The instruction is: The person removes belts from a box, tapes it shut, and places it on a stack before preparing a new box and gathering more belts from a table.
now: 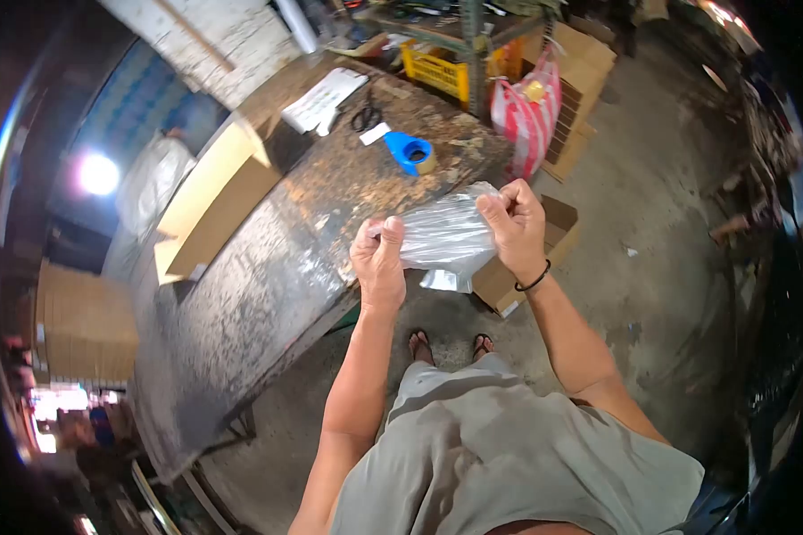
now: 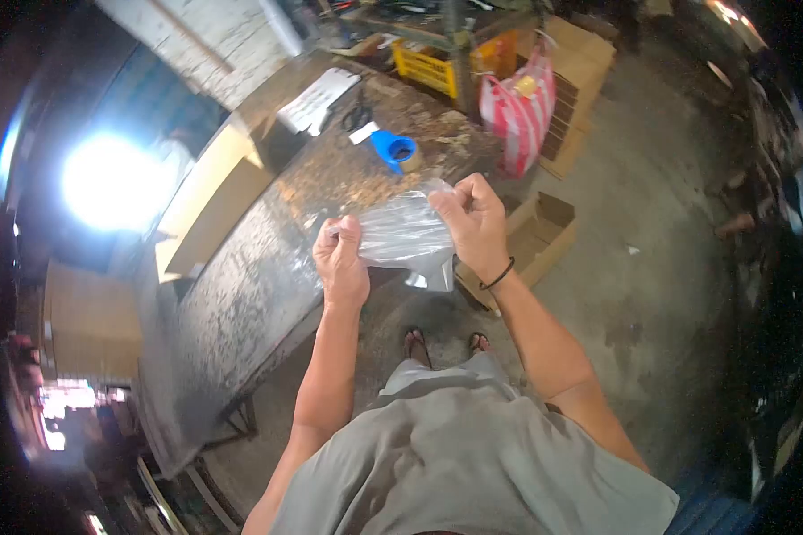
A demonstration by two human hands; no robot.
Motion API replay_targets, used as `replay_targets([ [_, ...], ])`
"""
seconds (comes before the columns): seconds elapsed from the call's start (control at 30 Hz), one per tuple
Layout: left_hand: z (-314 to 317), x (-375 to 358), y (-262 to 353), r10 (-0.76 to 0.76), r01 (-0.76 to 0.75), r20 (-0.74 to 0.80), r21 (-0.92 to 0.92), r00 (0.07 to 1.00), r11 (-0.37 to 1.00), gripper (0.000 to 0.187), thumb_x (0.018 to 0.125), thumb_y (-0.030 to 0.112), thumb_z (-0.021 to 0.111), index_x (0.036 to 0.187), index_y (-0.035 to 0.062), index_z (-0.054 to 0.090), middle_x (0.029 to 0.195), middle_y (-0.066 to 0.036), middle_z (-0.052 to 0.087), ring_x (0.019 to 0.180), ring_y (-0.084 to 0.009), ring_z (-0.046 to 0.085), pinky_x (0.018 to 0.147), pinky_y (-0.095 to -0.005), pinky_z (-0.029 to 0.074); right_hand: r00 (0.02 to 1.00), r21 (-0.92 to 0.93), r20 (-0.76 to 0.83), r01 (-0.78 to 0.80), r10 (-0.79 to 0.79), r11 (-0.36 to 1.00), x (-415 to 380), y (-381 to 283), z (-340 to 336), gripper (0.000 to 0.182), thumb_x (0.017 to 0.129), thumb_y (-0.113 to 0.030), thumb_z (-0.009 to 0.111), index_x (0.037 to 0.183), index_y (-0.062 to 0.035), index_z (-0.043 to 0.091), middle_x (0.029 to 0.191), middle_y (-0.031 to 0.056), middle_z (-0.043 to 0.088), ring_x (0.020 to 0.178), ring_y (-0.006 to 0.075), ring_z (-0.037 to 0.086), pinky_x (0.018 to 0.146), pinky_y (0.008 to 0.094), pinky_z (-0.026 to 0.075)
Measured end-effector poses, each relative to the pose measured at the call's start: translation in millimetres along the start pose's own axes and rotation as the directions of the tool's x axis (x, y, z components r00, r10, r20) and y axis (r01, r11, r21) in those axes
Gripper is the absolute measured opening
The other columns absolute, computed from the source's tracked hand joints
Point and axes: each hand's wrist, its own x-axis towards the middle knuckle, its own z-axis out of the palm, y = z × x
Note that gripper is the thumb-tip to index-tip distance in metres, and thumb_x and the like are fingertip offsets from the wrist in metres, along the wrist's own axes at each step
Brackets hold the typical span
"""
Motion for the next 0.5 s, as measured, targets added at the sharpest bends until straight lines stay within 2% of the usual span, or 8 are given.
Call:
replay_targets([
  [0.07, -23.7, -10.4, 20.6, 0.058, -0.052, -0.073, 0.079, 0.996, 0.996, 0.024, 0.087, 0.029, 0.059, 0.075, 0.0099, 0.048, 0.074, 0.004, 0.05, 0.07, -0.0074, 0.048, 0.065, -0.0227, 0.04, 0.992, -0.15, 0.057, 0.124, -0.117, 0.981, -5.4, 3.2, 17.6, 0.027, 0.08, -0.011, 0.067, 0.071, -0.0091, 0.041, 0.067, -0.0068, 0.038, 0.062, 0.0026, 0.034, 0.053, 0.0187, 0.031],
  [0.1, -32.1, -14.3, 27.9, 0.084, -0.076, -0.102, 0.082, 0.991, 0.994, 0.024, 0.087, 0.029, 0.059, 0.075, 0.0099, 0.048, 0.074, 0.004, 0.05, 0.07, -0.0074, 0.048, 0.065, -0.0227, 0.04, 0.989, -0.132, 0.092, 0.131, -0.12, 0.983, -6.2, -1.1, 26.6, 0.027, 0.08, -0.011, 0.067, 0.071, -0.0091, 0.041, 0.067, -0.0068, 0.038, 0.062, 0.0026, 0.034, 0.053, 0.0187, 0.031],
  [0.17, -44.2, -21.6, 37.0, 0.24, -0.275, -0.134, -0.42, 0.961, 0.865, 0.031, 0.082, 0.036, 0.064, 0.091, 0.0094, 0.05, 0.081, 0.001, 0.051, 0.071, -0.0077, 0.047, 0.059, -0.0233, 0.039, 0.995, -0.078, 0.043, 0.095, -0.092, 0.992, -11.7, -12.6, 41.7, 0.027, 0.08, -0.014, 0.067, 0.073, -0.0083, 0.042, 0.068, -0.0064, 0.037, 0.063, 0.0028, 0.034, 0.054, 0.0182, 0.031],
  [0.2, -43.6, -31.1, 46.0, 0.231, -0.201, 0.008, -0.466, 0.973, 0.862, 0.044, 0.081, 0.04, 0.064, 0.105, 0.0078, 0.047, 0.101, -0.003, 0.054, 0.091, -0.012, 0.052, 0.071, -0.0276, 0.045, 0.993, 0.001, 0.098, 0.063, -0.062, 0.998, -13.5, -8.0, 43.5, 0.024, 0.083, -0.014, 0.064, 0.078, -0.0075, 0.042, 0.069, -0.0051, 0.041, 0.063, 0.0035, 0.039, 0.056, 0.018, 0.034],
  [0.23, -44.8, -43.6, 39.8, 0.241, -0.218, -0.011, -0.466, 0.97, 0.857, 0.044, 0.081, 0.04, 0.064, 0.105, 0.0078, 0.047, 0.101, -0.003, 0.054, 0.091, -0.012, 0.052, 0.071, -0.0276, 0.045, 0.991, 0.004, 0.119, 0.061, -0.061, 0.998, -21.5, -6.7, 52.8, 0.024, 0.083, -0.014, 0.064, 0.078, -0.0075, 0.042, 0.069, -0.0051, 0.041, 0.063, 0.0035, 0.039, 0.056, 0.018, 0.034],
  [0.3, -49.5, -62.5, 30.3, -0.075, 0.09, 0.051, -0.407, 0.996, 0.909, 0.038, 0.081, 0.033, 0.065, 0.103, 0.0047, 0.051, 0.099, -0.006, 0.059, 0.09, -0.0139, 0.057, 0.073, -0.0292, 0.049, 0.968, 0.098, 0.24, 0.05, -0.073, 0.994, -33.2, -5.3, 76.3, 0.019, 0.085, -0.014, 0.06, 0.083, -0.007, 0.043, 0.073, -0.0029, 0.046, 0.065, 0.0043, 0.044, 0.058, 0.0185, 0.038],
  [0.43, -102.6, -95.4, 58.2, -0.065, 0.072, 0.036, -0.227, 0.997, 0.971, 0.025, 0.082, 0.024, 0.065, 0.093, 0.0031, 0.056, 0.089, -0.006, 0.062, 0.076, -0.013, 0.059, 0.066, -0.0277, 0.05, 0.957, 0.087, 0.284, 0.032, -0.056, 0.996, -74.2, -11.5, 107.5, 0.012, 0.087, -0.009, 0.056, 0.088, -0.0055, 0.044, 0.076, -0.0007, 0.051, 0.065, 0.0047, 0.047, 0.058, 0.0188, 0.039],
  [0.5, -131.7, -106.3, 73.5, 0.06, -0.119, -0.177, -0.34, 0.982, 0.933, 0.009, 0.084, 0.012, 0.062, 0.086, 0.0041, 0.059, 0.074, 0.0, 0.058, 0.064, -0.0063, 0.053, 0.055, -0.0219, 0.045, 0.957, 0.06, 0.287, 0.018, -0.034, 0.998, -99.3, -12.7, 119.1, 0.01, 0.087, -0.007, 0.055, 0.089, -0.0052, 0.045, 0.075, -0.0013, 0.049, 0.064, 0.0041, 0.046, 0.056, 0.0187, 0.039],
])
